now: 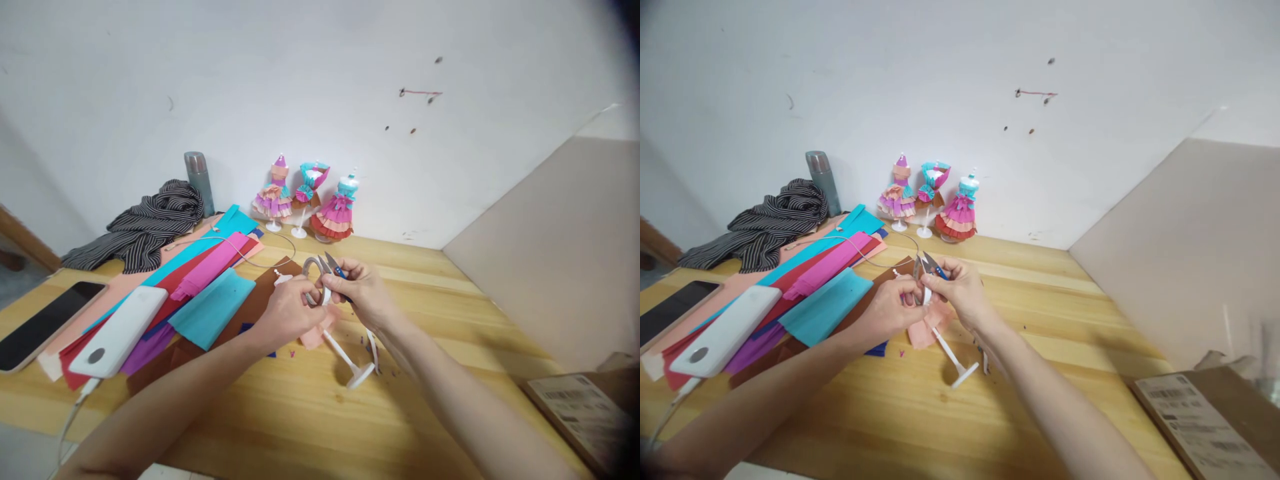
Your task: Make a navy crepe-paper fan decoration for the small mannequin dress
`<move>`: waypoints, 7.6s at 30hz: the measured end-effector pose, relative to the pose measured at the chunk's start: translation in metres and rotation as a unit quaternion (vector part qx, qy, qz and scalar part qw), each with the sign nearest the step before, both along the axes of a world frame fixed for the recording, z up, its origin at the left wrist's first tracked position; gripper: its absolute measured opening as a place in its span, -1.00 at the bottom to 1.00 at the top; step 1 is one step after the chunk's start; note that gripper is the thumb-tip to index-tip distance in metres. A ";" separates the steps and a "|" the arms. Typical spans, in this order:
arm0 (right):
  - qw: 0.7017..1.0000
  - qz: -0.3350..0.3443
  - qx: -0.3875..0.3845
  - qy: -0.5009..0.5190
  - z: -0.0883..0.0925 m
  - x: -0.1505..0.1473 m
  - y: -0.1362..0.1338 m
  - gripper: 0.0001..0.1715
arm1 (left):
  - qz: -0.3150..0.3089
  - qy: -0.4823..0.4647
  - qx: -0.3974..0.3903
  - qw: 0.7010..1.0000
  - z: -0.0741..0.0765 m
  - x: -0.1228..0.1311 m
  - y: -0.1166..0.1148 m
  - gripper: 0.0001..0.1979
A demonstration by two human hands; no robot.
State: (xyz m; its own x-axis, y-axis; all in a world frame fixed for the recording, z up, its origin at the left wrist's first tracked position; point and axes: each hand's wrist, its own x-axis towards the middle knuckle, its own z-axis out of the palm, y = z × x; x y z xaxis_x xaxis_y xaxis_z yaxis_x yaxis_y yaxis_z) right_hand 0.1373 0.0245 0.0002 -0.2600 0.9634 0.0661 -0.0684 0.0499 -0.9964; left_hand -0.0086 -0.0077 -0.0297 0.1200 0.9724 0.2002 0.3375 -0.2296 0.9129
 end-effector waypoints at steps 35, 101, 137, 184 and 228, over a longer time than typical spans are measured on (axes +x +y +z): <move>0.999 -0.021 0.014 -0.020 -0.006 0.025 0.033 -0.60 | -0.028 -0.282 -0.197 0.938 0.025 -0.037 0.001 -0.66; 0.804 -0.127 0.433 -0.388 -0.011 0.063 0.021 -0.90 | -0.066 -0.282 -0.268 0.919 -0.002 -0.009 0.003 -0.76; 0.909 0.186 0.031 -0.373 -0.063 0.061 -0.035 -0.68 | -0.028 0.160 0.048 0.986 0.018 -0.093 -0.004 -0.83; 0.939 -0.084 0.223 -0.247 -0.127 -0.010 0.017 -0.78 | -0.013 -0.106 -0.021 0.994 0.053 -0.055 -0.035 -0.77; 0.790 -0.177 0.527 -0.257 0.021 0.025 -0.016 -0.88 | -0.115 0.224 0.145 0.957 0.077 -0.024 0.021 -0.80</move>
State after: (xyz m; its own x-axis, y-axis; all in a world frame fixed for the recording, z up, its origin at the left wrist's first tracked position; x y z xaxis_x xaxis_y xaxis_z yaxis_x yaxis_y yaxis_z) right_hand 0.1626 0.0084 0.0208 -0.2404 0.4614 0.8540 0.5353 0.7969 -0.2799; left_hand -0.0322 0.0137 0.0469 0.4618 0.8208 0.3362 0.5893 -0.5672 0.5754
